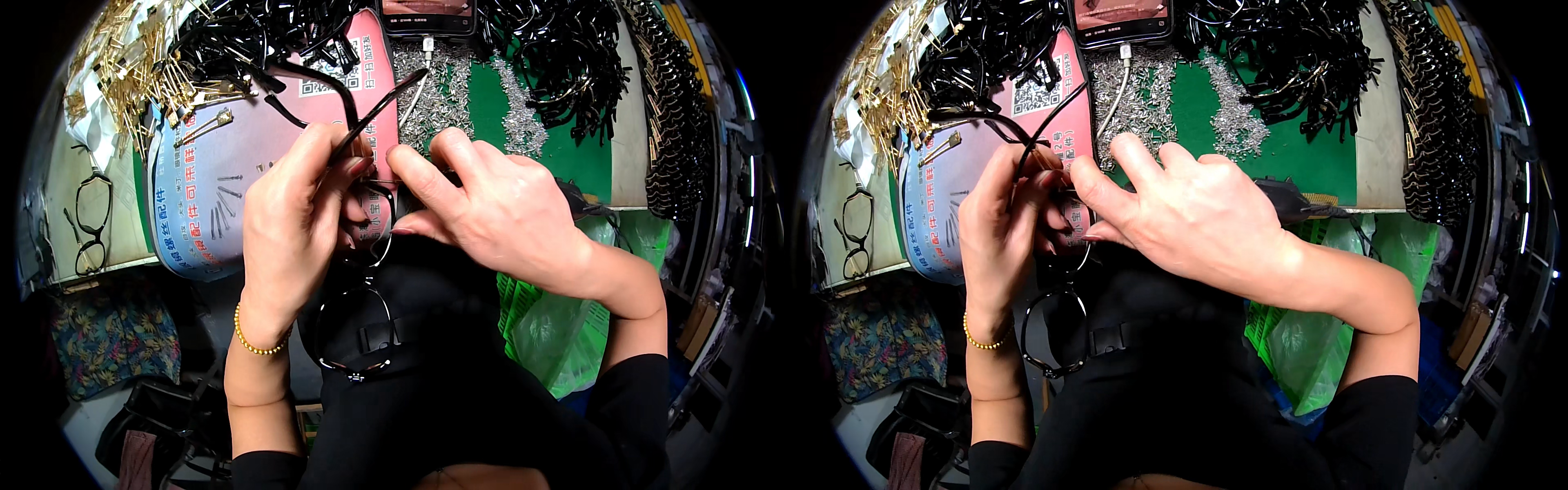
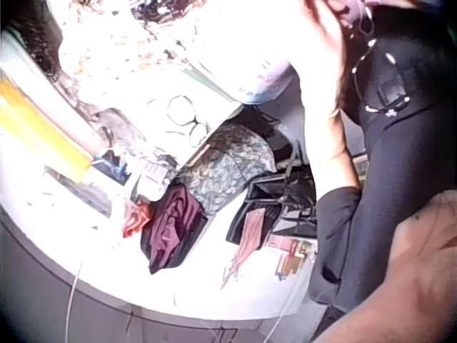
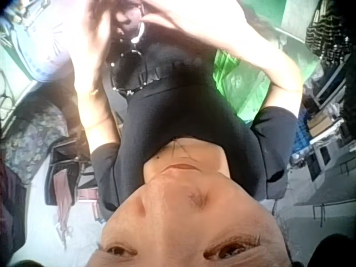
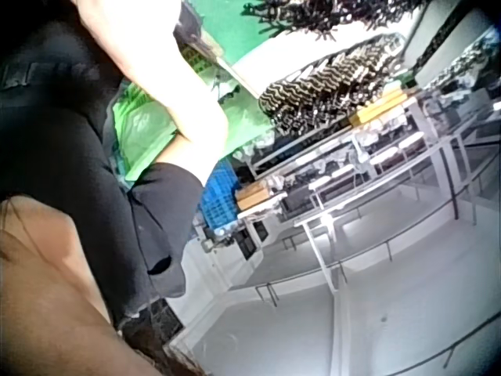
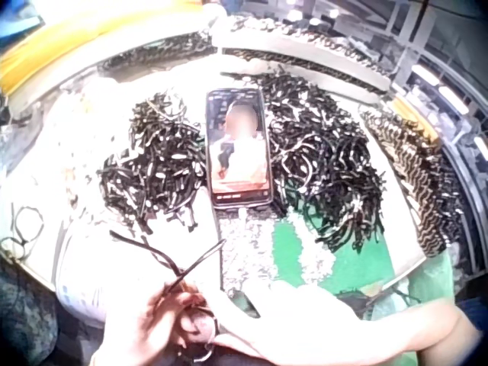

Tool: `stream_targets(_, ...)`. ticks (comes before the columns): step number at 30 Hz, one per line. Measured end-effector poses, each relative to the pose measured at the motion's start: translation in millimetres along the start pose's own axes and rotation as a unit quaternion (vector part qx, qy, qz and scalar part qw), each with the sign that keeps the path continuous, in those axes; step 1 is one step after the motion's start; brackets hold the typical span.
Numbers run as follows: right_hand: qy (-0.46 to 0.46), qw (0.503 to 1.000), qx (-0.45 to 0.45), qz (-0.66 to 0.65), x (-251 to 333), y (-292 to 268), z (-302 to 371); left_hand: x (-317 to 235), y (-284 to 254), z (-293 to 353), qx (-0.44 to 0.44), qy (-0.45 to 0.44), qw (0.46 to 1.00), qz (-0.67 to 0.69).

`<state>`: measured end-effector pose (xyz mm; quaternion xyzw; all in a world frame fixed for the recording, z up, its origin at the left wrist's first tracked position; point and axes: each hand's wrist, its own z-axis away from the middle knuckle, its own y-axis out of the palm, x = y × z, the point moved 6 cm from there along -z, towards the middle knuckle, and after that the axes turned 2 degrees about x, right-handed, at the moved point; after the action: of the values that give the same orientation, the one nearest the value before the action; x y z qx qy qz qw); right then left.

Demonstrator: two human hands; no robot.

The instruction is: The person assembles eyeglasses by attaching small metal components to the temples using a wooden tool. The person repeatedly picks up parts, aligns them with the frame, and secures them before placing the assembled glasses aside.

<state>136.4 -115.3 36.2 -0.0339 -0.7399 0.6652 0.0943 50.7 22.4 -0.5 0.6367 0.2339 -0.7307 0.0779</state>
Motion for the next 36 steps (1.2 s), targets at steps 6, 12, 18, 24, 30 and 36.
stream_targets(6, 0.105, 0.991, 0.070, -0.033, -20, -25, 18, 8, -29, -20, -0.099, -0.053, 0.993, 0.037)
stream_targets(12, 0.124, 0.986, 0.101, -0.036, -24, -17, 39, -3, -38, -68, -0.119, 0.070, 0.990, -0.011)
stream_targets(18, 0.126, 0.981, 0.137, -0.054, -24, -16, 33, -22, -43, -30, -0.257, 0.186, 0.948, 0.034)
stream_targets(24, 0.147, 0.976, 0.141, -0.071, -25, -14, 30, 0, -48, 16, -0.228, 0.045, 0.927, 0.295)
stream_targets(30, 0.138, 0.978, 0.152, -0.040, -23, -12, 29, 13, -55, 42, -0.278, 0.138, 0.935, 0.174)
stream_targets(36, 0.133, 0.978, 0.118, -0.112, -30, -19, 35, 3, -42, 49, -0.215, 0.104, 0.921, -0.307)
